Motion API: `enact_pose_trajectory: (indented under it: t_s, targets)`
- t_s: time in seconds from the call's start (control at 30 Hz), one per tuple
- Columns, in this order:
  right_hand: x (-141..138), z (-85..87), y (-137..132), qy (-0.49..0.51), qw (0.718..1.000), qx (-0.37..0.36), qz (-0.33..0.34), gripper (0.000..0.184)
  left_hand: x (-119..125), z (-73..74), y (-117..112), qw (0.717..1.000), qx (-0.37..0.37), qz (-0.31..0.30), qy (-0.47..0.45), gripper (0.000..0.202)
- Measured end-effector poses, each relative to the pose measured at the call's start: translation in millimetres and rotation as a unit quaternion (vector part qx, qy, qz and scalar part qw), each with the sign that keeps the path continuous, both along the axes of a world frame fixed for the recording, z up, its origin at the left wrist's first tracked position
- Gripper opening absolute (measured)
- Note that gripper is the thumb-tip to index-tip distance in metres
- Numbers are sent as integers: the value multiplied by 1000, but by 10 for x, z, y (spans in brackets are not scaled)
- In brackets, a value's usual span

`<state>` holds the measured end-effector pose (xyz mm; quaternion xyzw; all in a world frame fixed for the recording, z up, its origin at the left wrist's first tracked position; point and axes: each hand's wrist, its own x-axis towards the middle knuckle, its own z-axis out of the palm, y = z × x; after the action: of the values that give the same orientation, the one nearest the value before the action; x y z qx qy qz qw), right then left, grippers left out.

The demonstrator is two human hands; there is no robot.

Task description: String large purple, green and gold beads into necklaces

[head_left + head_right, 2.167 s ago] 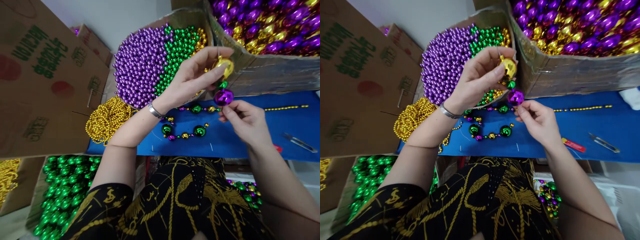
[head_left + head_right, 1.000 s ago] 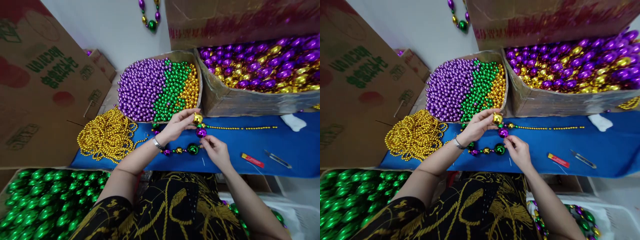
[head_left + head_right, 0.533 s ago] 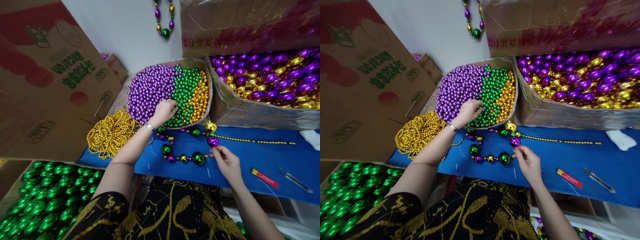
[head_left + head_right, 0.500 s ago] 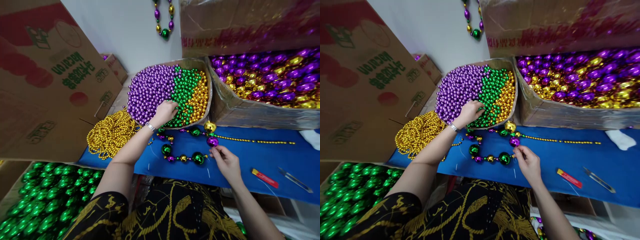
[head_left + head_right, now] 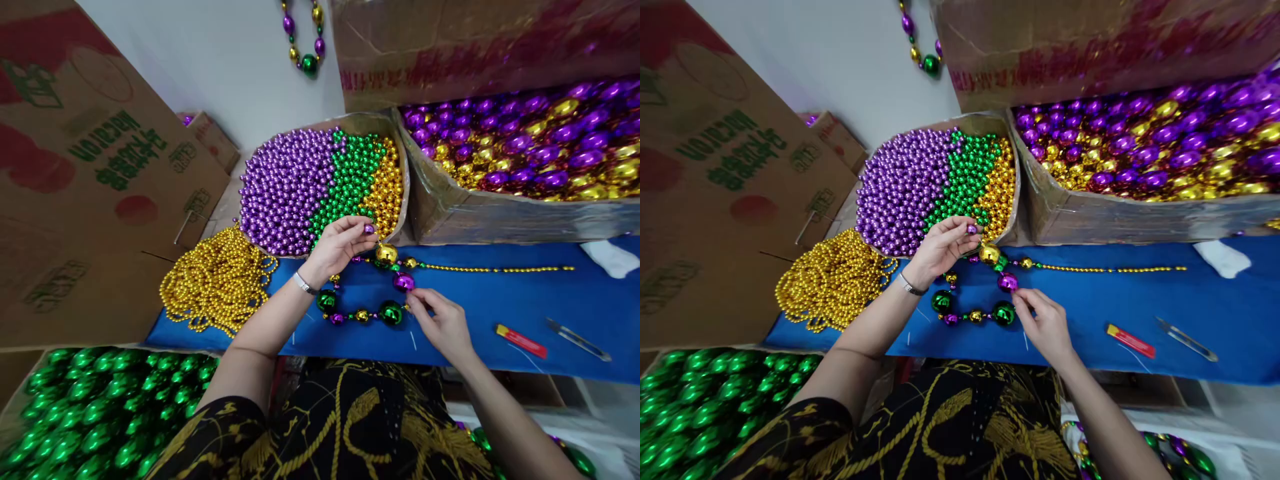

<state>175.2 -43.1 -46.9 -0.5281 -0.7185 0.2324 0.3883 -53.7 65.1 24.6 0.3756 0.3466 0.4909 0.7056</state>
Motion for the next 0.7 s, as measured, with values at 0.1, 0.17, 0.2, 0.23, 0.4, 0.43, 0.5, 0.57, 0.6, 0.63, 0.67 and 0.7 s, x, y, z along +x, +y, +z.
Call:
enact_pose_trajectory:
  t_s: [0.1, 0.17, 0.2, 0.23, 0.4, 0.43, 0.5, 0.57, 0.6, 0.63, 0.67, 0.7]
  targets:
    - [7, 0, -13, -8, 1000, 25, 8, 17, 25, -29, -22, 1000, -8, 13, -12, 22]
    - [6, -1, -19, -10, 999, 32, 10, 16, 28, -43, -18, 1000, -8, 20, -16, 23]
    - [4, -2, -18, -9, 999, 33, 10, 15, 29, -48, -16, 1000, -7, 22, -15, 23]
    - [0, -3, -15, -9, 999, 35, 10, 15, 29, -51, -15, 1000, -5, 22, -13, 23]
    - [-13, -12, 5, -12, 999, 39, 10, 14, 31, -50, -32, 1000, 10, 12, -2, 23]
    - [-9, -14, 3, -13, 999, 39, 9, 13, 33, -47, -35, 1000, 14, 10, 0, 23]
    - [4, -16, -10, -13, 999, 39, 5, 13, 38, -43, -38, 1000, 16, 6, 4, 24]
    - [20, -15, -26, -12, 999, 37, 2, 14, 49, -38, -37, 1000, 13, 4, 7, 24]
    - [27, -14, -32, -11, 999, 36, 2, 14, 55, -36, -36, 1000, 12, 4, 9, 24]
    - [33, -13, -37, -9, 999, 35, 1, 14, 63, -34, -36, 1000, 11, 4, 12, 24]
    - [38, -10, -40, -7, 999, 34, 2, 14, 70, -32, -35, 1000, 12, 4, 15, 24]
    - [42, -8, -41, -5, 999, 34, 3, 14, 78, -31, -35, 1000, 14, 5, 17, 23]
